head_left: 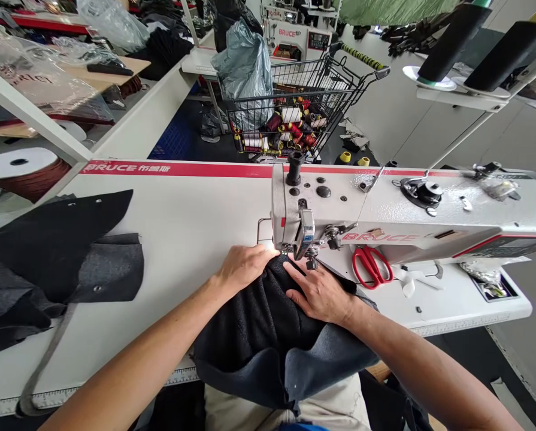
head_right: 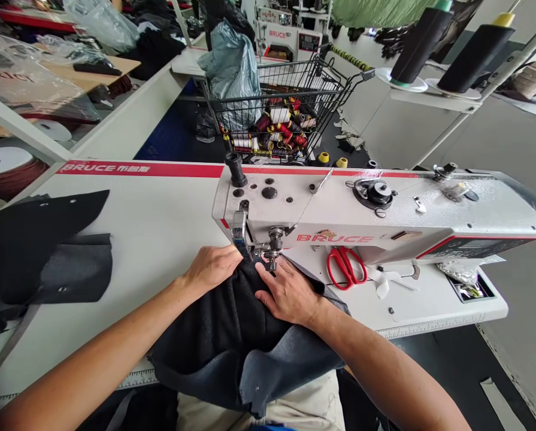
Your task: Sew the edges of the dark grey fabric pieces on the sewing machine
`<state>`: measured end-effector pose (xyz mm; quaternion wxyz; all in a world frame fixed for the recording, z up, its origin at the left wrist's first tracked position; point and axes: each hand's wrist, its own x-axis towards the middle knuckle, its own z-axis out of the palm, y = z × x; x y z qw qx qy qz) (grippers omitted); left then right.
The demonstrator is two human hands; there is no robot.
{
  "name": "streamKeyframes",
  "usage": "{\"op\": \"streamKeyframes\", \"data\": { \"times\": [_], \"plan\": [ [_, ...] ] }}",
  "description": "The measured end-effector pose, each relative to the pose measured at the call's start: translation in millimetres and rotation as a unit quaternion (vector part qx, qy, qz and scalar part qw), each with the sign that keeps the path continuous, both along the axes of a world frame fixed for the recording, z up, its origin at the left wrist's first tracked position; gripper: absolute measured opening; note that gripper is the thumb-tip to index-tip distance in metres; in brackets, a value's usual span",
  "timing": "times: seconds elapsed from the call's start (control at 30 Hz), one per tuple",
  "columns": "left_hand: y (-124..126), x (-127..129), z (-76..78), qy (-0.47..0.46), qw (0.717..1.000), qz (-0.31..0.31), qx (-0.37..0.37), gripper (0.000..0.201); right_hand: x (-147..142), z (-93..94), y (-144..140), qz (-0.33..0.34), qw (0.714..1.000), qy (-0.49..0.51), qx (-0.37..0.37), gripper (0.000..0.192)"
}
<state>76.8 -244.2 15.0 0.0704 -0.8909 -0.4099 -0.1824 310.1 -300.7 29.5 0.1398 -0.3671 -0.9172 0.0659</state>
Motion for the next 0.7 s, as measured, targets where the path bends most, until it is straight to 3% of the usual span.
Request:
{"op": "streamKeyframes", "data": {
  "times": [0.7],
  "plan": [
    [5.1, 2.0, 7.0, 0.037, 0.998, 0.018, -0.039, 0.028, -0.5, -0.7, 4.8, -0.007, 1.000, 0.011, 0.012, 0.054]
  ]
}}
